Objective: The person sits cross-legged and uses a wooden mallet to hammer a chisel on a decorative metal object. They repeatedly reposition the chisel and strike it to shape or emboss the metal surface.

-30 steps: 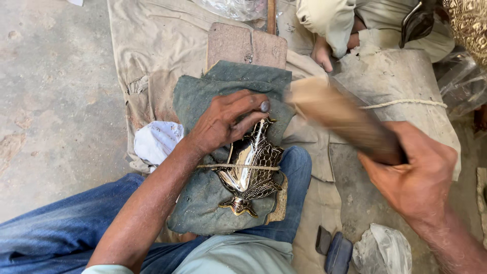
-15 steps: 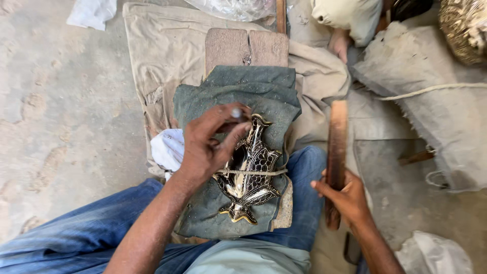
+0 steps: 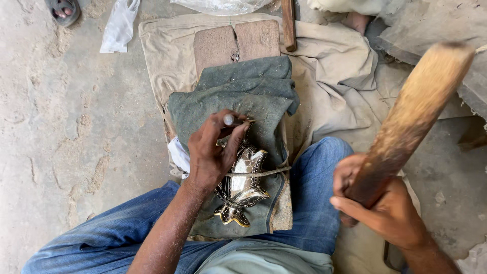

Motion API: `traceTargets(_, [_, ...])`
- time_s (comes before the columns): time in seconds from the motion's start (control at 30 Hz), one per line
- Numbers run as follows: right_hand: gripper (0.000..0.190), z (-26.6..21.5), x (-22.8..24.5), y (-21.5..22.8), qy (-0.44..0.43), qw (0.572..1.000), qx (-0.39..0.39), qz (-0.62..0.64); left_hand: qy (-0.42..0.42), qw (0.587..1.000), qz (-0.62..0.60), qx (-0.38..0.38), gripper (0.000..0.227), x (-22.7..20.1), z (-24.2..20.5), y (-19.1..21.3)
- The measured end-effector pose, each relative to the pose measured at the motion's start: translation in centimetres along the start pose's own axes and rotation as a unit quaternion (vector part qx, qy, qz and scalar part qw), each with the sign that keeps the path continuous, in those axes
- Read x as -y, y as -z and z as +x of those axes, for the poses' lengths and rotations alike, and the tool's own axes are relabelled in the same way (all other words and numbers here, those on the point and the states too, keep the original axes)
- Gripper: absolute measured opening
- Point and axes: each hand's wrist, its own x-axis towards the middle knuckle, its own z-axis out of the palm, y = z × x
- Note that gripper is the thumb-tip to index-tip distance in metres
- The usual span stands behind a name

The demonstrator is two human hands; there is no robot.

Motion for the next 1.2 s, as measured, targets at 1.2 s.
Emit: traceTargets(1.2, [0.038,3.5,7.3,-1.0,0.204,0.761,-0.143,-0.599,-0.068,0.986,0.133,0.068,0.03,-0.7,0.5,0.7])
